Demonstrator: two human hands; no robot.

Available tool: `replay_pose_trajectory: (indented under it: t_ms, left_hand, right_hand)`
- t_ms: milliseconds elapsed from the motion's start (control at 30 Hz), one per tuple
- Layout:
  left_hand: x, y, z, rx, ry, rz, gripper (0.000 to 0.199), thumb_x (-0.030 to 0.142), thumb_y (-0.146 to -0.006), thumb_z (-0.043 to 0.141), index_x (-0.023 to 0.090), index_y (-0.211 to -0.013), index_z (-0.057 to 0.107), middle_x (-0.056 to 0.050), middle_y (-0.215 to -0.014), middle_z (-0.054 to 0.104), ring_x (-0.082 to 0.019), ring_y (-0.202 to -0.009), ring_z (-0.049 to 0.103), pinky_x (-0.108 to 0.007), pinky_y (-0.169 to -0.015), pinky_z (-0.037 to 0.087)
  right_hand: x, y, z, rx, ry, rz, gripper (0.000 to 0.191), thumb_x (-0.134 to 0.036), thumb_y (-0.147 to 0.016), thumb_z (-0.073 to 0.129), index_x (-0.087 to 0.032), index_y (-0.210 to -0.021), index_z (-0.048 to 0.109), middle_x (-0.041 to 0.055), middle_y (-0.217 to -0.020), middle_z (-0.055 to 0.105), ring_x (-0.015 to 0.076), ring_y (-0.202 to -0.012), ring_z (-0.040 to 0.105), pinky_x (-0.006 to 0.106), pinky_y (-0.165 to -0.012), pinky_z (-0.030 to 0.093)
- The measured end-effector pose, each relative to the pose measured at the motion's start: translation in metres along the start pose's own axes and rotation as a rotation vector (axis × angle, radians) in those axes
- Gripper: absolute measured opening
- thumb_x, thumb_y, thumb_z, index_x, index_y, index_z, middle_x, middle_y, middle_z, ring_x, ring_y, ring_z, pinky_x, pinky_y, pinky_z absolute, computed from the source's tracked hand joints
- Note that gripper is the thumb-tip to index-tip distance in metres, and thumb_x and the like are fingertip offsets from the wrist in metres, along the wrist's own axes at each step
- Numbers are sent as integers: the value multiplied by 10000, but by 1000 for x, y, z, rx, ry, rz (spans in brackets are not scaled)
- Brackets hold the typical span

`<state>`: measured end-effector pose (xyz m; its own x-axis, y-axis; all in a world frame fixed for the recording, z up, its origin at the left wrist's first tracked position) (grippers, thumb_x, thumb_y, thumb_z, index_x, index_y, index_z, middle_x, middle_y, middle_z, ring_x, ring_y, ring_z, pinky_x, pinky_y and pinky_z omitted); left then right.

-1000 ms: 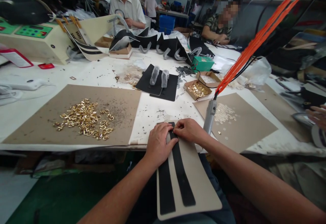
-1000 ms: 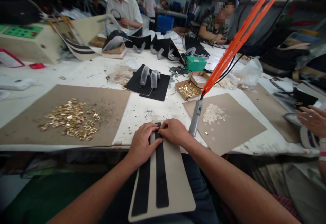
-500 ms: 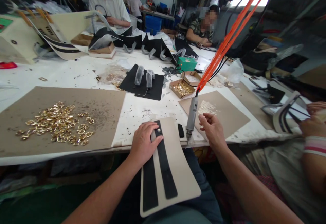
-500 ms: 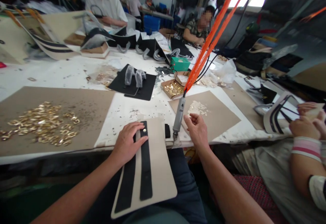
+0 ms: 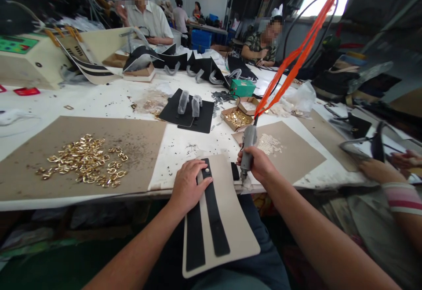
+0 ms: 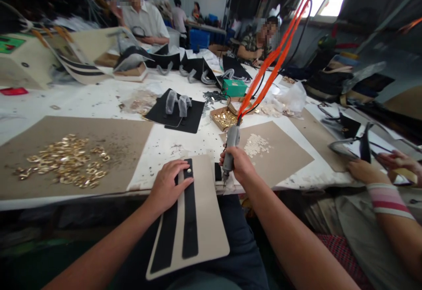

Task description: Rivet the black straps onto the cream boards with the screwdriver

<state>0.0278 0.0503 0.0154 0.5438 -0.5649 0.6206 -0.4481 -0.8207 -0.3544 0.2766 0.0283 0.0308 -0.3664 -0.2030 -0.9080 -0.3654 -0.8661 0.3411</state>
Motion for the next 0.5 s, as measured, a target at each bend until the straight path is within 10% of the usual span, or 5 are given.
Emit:
replay_pose_trajectory:
  t_ms: [267, 500]
  left_hand:
    - [0, 1, 0, -2, 29, -31, 336, 271, -806, 817, 245, -1113, 684, -77, -1255, 692, -302, -1233, 596, -513, -1070, 481]
    - [2, 4, -2, -32, 51, -74, 367, 282, -794, 835, 243, -1131, 696, -69, -1291, 685, -300, -1267, 574, -503, -1073, 477]
  right_hand:
    - [-38, 21, 73, -152, -95, -249, 403, -494, -716, 844, -214, -862, 593, -63, -612, 527, 107, -511, 503, 253, -531, 518]
    - [-15, 26, 126, -271, 37, -406, 345, -501, -786, 806, -212, -804, 618, -26, -606, 566, 147, -552, 554, 262, -480, 470]
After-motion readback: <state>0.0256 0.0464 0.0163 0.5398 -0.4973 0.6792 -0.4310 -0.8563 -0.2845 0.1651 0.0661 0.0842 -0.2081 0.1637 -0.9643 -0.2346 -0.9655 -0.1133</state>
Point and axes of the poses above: each hand's wrist, its own y-axis away from the middle knuckle, its own z-axis out of the palm, x = y × z, the point moved 5 cm from there along -y, towards the middle knuckle
